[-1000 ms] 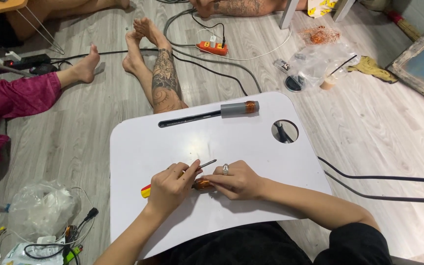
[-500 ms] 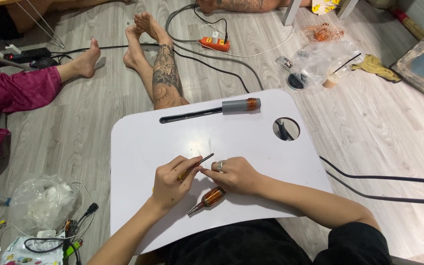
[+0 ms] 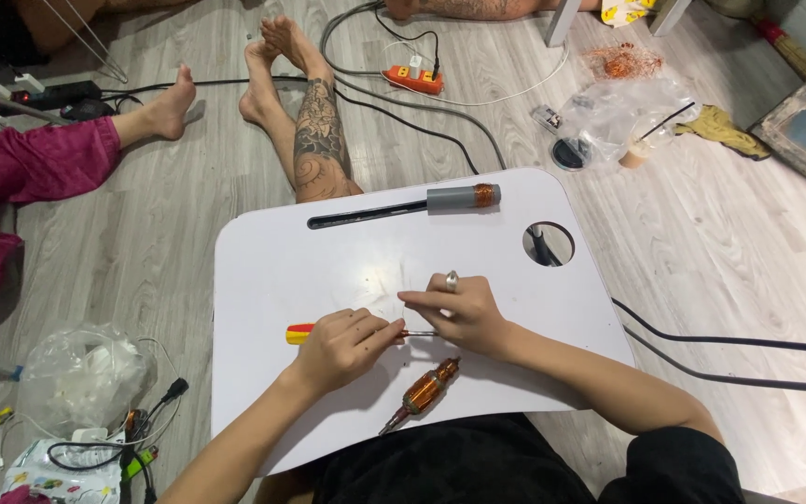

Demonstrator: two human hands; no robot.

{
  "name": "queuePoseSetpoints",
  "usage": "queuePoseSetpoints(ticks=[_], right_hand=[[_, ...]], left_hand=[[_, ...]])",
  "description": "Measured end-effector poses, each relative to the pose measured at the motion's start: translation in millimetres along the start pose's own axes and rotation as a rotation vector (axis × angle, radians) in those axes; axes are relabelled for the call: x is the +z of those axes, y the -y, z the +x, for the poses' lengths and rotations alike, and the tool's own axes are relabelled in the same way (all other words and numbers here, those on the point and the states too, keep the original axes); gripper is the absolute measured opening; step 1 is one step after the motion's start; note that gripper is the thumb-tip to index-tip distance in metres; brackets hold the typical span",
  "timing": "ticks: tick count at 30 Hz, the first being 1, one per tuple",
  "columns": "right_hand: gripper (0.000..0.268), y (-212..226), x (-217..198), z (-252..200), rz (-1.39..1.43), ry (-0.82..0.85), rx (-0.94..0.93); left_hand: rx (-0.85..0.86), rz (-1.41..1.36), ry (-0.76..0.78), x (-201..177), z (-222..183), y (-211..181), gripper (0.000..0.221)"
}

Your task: A person uses a screwdriver to carefully adjust and inspect the copper windings on a motor armature while sitting on the floor.

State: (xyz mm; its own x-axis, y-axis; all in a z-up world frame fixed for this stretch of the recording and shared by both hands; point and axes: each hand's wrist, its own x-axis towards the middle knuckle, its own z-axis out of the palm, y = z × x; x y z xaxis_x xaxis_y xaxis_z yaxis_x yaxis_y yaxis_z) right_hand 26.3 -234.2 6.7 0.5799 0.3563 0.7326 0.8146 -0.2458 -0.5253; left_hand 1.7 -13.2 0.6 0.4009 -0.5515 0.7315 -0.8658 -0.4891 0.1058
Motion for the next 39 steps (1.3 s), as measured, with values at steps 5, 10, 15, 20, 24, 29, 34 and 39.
queuePoseSetpoints(ticks=[5, 10, 15, 20, 24, 29, 34, 39], right_hand=[[0.008, -20.5, 16.4, -9.7, 0.179, 0.01, 0.152], [0.006, -10.2, 23.0, -14.8, 0.075, 0.124, 0.009], [0.014, 14.0, 16.6, -7.7, -0.226, 0.084, -0.294], [0.013, 7.9, 0.9, 1.8, -0.255, 0.067, -0.304], [0.01, 6.2, -13.8, 15.4, -0.182, 0.088, -0.239], [0.007, 5.0, -12.1, 13.1, 0.152, 0.149, -0.083], [0.008, 3.4, -7.3, 11.5, 0.331, 0.189, -0.038], [0.009, 2.4, -5.1, 10.7, 0.24, 0.205, -0.017]], left_hand=[[0.065, -0.006, -0.128, -1.1, 3.5, -1.5, 0.011], [-0.071, 0.051, -0.204, -4.1, 5.8, 2.6, 0.014], [-0.017, 0.367, -0.12, -3.5, 0.8, 12.9, 0.017], [0.085, 0.325, 0.049, 2.3, -6.6, 9.7, 0.019], [0.229, 0.213, 0.083, -12.0, 9.3, -3.0, 0.012], [0.297, 0.164, -0.036, -10.0, 10.1, -4.9, 0.012], [0.373, 0.156, -0.109, -3.5, 4.0, -5.4, 0.005], [0.346, 0.134, -0.141, 1.7, -1.6, 0.1, 0.002]])
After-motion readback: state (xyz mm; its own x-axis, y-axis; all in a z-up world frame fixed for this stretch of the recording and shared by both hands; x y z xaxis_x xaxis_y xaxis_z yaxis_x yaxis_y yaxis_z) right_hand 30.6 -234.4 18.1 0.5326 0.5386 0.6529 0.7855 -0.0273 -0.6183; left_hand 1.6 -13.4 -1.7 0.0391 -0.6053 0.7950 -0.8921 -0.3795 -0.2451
